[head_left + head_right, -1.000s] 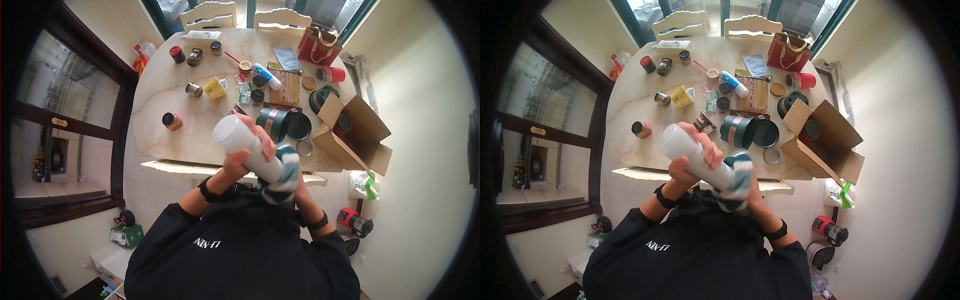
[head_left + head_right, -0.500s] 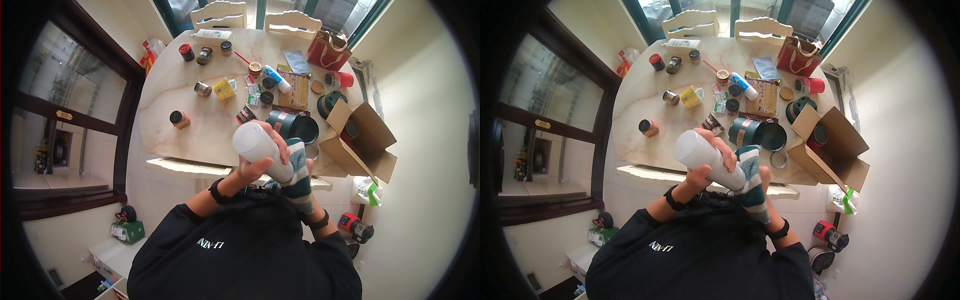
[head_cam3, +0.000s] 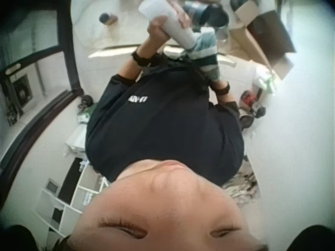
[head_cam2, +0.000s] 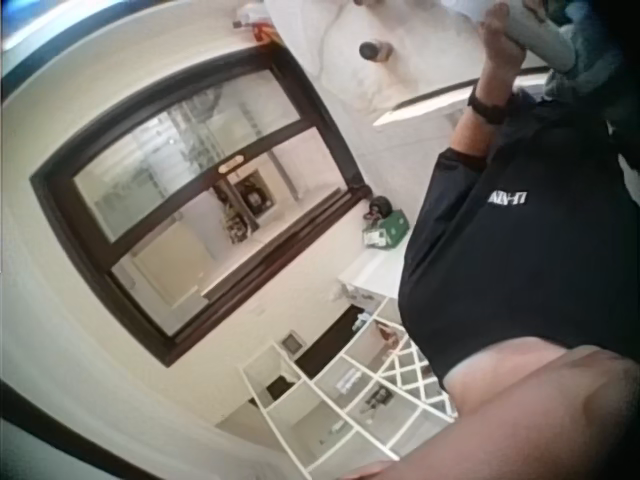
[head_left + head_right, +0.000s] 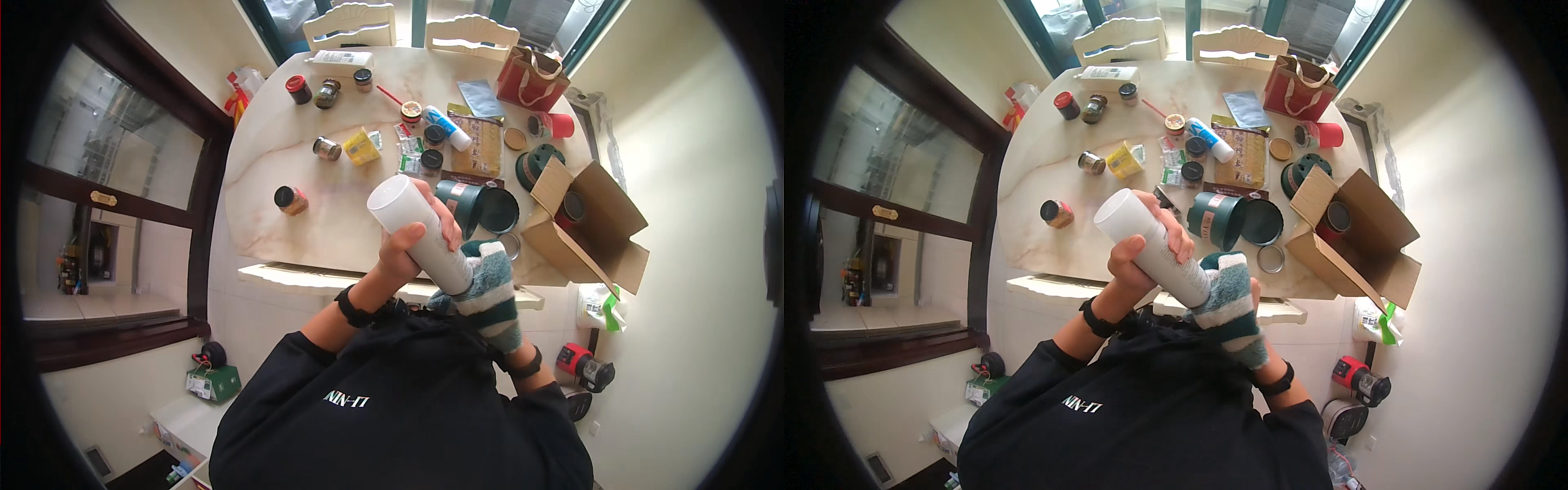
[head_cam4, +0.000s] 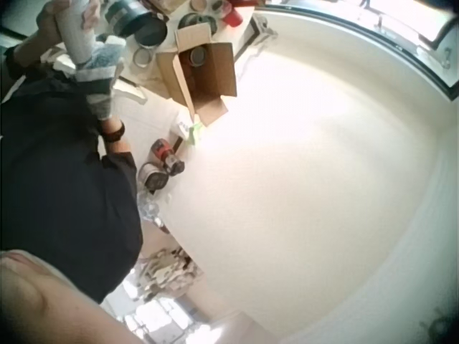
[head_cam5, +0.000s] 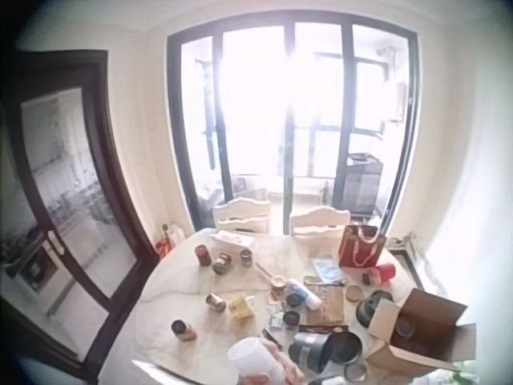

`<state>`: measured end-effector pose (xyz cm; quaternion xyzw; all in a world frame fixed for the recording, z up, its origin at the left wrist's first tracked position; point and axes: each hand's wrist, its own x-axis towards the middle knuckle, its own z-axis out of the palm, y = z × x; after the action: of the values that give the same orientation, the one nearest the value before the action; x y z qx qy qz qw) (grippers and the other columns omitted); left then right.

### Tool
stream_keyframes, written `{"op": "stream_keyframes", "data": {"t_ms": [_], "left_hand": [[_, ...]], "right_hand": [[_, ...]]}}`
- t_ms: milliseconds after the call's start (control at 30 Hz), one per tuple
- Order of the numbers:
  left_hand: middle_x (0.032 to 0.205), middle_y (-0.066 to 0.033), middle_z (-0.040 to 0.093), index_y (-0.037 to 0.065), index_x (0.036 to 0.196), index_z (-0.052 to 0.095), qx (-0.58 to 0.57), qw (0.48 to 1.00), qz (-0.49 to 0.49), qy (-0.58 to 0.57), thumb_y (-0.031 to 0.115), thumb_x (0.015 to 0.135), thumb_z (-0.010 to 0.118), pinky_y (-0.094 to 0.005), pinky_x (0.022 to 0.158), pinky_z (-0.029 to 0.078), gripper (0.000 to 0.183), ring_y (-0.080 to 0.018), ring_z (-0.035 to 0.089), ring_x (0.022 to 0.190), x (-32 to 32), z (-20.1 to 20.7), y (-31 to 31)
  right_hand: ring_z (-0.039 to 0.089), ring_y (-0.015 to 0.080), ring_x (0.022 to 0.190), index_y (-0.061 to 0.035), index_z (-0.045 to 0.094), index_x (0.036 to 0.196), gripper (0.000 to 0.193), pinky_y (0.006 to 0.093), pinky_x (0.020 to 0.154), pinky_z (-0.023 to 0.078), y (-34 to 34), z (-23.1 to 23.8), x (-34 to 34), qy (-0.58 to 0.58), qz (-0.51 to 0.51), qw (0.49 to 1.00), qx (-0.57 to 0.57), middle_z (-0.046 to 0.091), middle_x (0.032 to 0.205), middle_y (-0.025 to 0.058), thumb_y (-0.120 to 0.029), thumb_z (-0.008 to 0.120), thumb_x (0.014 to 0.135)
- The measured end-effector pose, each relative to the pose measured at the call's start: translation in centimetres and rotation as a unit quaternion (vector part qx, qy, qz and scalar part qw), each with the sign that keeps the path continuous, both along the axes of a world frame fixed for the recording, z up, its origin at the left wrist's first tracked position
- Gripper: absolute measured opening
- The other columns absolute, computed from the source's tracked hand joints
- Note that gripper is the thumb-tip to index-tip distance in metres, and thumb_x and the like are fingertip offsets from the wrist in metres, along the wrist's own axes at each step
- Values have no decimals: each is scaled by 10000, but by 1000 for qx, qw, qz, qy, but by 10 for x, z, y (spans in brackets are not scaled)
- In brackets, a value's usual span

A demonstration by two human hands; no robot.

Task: The person wipes a canister with a cloth and places it into a box, then wipes a spray bottle and a jar before placing them on a shelf.

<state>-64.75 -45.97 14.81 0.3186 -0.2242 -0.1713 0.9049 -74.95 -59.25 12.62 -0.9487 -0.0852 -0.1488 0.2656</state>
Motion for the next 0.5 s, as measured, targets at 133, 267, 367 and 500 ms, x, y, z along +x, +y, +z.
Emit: {"op": "stream_keyframes", "data": {"t_ms": [133,267,367,500], "left_hand": [[721,-146,536,81,1087,359,-45,998,38,35,268,787,615,-369,624,487,437,-246,567,639,-9,-1,-4],[709,-140,530,85,1038,362,-22,999,47,10,303,761,621,-378,629,477,437,-247,558,624,-11,6,-5],[721,-143,550,75,1039,366,22,997,12,-77,290,760,667,-370,632,483,463,-240,574,639,-8,1,-3],[721,-144,565,62,1035,367,-2,983,-134,-126,282,751,712,-365,617,488,497,-241,588,634,-4,1,0]], "right_hand": [[562,306,897,-52,578,965,393,386,786,449,5,0,3,-26,-69,983,171,576,944,107,-166,737,625],[559,345,949,-55,605,966,312,397,836,453,-10,31,11,-33,69,996,53,580,982,136,-152,707,687],[544,344,998,-52,592,1039,377,405,888,436,-18,25,11,110,164,973,118,578,1027,132,-184,709,707],[540,340,1042,-60,568,1112,413,402,890,440,-9,15,4,82,143,975,150,567,1089,153,-187,680,736]]}}
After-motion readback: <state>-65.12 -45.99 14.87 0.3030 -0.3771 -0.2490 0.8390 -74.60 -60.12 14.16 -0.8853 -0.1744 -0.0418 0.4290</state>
